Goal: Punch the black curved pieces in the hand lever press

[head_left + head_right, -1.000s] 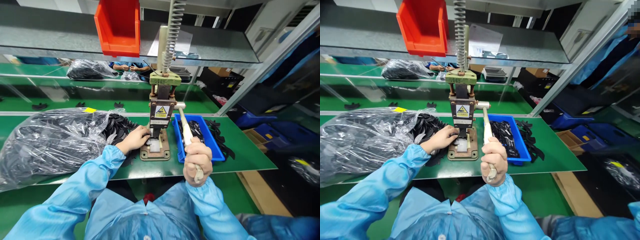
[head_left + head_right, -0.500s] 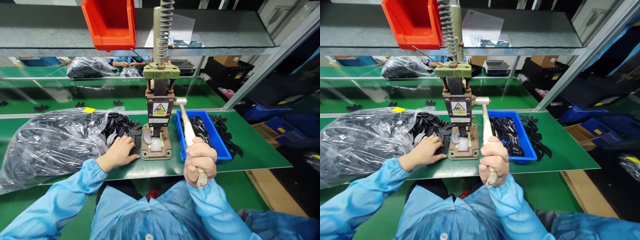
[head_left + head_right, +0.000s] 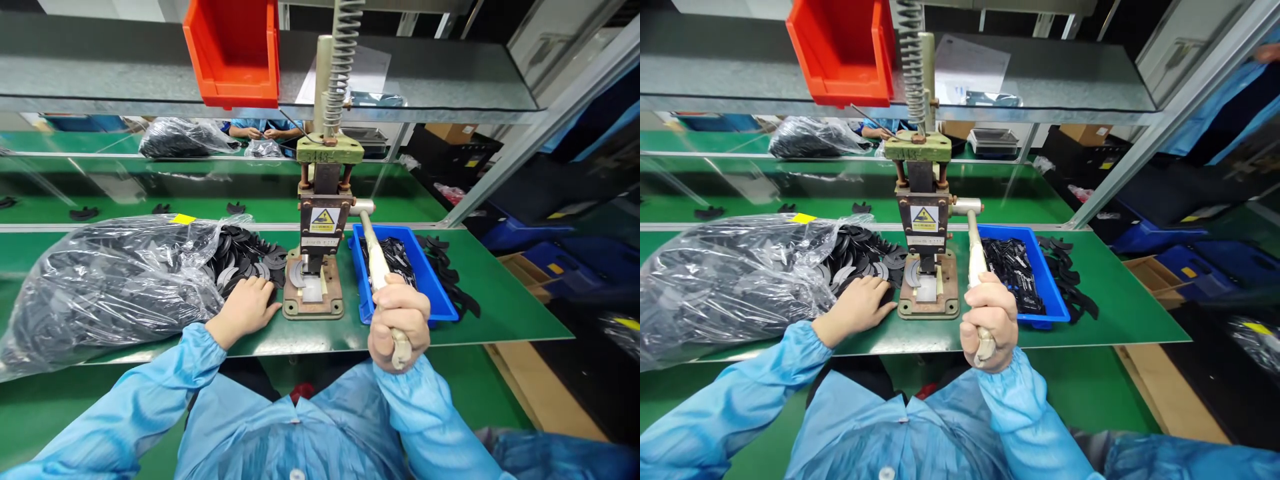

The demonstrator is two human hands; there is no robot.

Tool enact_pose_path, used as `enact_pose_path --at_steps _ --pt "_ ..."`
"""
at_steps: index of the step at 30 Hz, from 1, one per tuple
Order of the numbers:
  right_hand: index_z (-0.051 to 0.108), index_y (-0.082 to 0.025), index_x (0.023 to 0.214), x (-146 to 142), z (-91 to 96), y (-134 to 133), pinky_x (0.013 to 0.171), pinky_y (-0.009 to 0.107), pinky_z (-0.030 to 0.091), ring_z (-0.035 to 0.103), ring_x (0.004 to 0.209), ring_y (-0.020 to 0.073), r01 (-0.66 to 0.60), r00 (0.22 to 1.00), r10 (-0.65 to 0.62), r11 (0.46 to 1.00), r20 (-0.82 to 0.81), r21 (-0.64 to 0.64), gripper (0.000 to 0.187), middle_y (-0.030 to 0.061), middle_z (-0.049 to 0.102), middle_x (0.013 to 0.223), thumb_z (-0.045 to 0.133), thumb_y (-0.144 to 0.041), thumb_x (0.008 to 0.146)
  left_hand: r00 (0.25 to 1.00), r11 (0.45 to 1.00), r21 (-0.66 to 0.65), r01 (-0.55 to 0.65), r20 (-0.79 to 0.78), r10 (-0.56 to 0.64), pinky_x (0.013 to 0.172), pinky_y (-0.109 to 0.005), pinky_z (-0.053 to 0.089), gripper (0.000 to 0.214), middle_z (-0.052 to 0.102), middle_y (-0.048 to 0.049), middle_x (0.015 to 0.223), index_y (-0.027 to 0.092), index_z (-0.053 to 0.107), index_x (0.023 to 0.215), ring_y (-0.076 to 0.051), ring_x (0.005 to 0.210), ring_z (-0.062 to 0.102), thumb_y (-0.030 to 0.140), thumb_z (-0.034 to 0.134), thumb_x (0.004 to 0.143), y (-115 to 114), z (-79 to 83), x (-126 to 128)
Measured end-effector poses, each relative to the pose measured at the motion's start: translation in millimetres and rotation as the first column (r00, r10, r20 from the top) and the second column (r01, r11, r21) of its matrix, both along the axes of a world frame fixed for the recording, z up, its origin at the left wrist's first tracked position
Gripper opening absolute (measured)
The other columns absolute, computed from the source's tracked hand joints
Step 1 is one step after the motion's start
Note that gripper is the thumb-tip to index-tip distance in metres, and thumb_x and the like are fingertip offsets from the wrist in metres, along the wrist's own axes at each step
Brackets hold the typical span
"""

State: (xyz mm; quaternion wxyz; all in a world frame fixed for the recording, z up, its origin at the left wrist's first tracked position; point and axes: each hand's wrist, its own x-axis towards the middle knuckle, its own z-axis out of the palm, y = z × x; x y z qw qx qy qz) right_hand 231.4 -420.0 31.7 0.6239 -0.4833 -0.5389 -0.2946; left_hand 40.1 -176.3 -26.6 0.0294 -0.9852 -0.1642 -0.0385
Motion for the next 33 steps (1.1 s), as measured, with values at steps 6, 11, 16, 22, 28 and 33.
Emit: enact_pose_path --at_steps 6,11,16,22,28,33 --pt "0.065 -0.026 0.092 -0.3 0.8 -0.2 0.105 0.065 0.062 0.066 0.085 0.0211 0.005 1.000 -0.005 1.000 -0.002 0.003 0.009 0.0023 0.060 0.098 0.066 -0.034 0.098 0.999 1.000 -0.007 -0.026 -0.040 0.026 0.086 -0.048 0.046 0.017 0.074 -0.0176 0.102 0.018 0.067 0.108 -0.036 0.101 0.068 0.028 0.056 0.102 2.0 -1.3 0.4" --pt "0.064 -0.026 0.092 -0.9 1.6 0.4 0.105 0.063 0.062 0.066 0.087 0.0204 0.008 1.000 -0.008 1.000 -0.001 0.004 0.010 0.0021 0.060 0.098 0.066 -0.034 0.098 0.997 0.998 -0.021 -0.066 0.027 0.067 0.085 -0.048 0.046 0.020 0.073 -0.0172 0.106 0.019 0.067 0.110 -0.036 0.104 0.067 0.032 0.053 0.105 17.7 16.2 3.1" --pt "0.064 -0.025 0.091 -1.0 1.6 3.1 0.105 0.063 0.061 0.066 0.086 0.0203 0.002 1.000 -0.002 1.000 -0.008 0.031 0.011 0.0021 0.060 0.099 0.066 -0.034 0.098 1.000 0.999 -0.044 -0.007 0.019 0.008 0.096 -0.050 0.046 0.031 0.073 -0.0171 0.129 0.021 0.069 0.123 -0.038 0.125 0.061 0.038 0.067 0.098 45.1 29.0 25.3" --pt "0.066 -0.025 0.092 0.5 1.0 1.0 0.106 0.063 0.061 0.066 0.088 0.0205 0.009 1.000 -0.009 1.000 0.016 0.007 0.009 0.0029 0.062 0.100 0.066 -0.032 0.097 0.990 0.989 -0.112 0.100 -0.087 -0.110 0.101 -0.049 0.046 0.036 0.075 -0.0163 0.126 0.023 0.077 0.121 -0.036 0.121 0.064 0.020 0.071 0.086 67.0 14.9 59.4" --pt "0.065 -0.026 0.093 0.6 1.0 0.5 0.104 0.062 0.062 0.066 0.088 0.0206 -0.001 1.000 0.001 1.000 0.015 0.004 0.009 0.0026 0.061 0.100 0.066 -0.033 0.097 0.984 0.993 -0.028 0.116 -0.134 -0.119 0.096 -0.047 0.047 0.030 0.075 -0.0189 0.113 0.018 0.079 0.116 -0.034 0.109 0.069 0.022 0.063 0.091 66.6 10.8 59.1" --pt "0.064 -0.025 0.092 -0.3 1.0 2.0 0.105 0.060 0.062 0.065 0.089 0.0198 0.013 1.000 -0.013 1.000 0.018 0.023 0.012 0.0026 0.062 0.100 0.064 -0.035 0.100 0.985 0.988 -0.021 0.152 -0.074 -0.154 0.094 -0.048 0.047 0.030 0.071 -0.0212 0.117 0.017 0.080 0.115 -0.035 0.109 0.066 0.017 0.058 0.094 59.4 9.6 53.7"
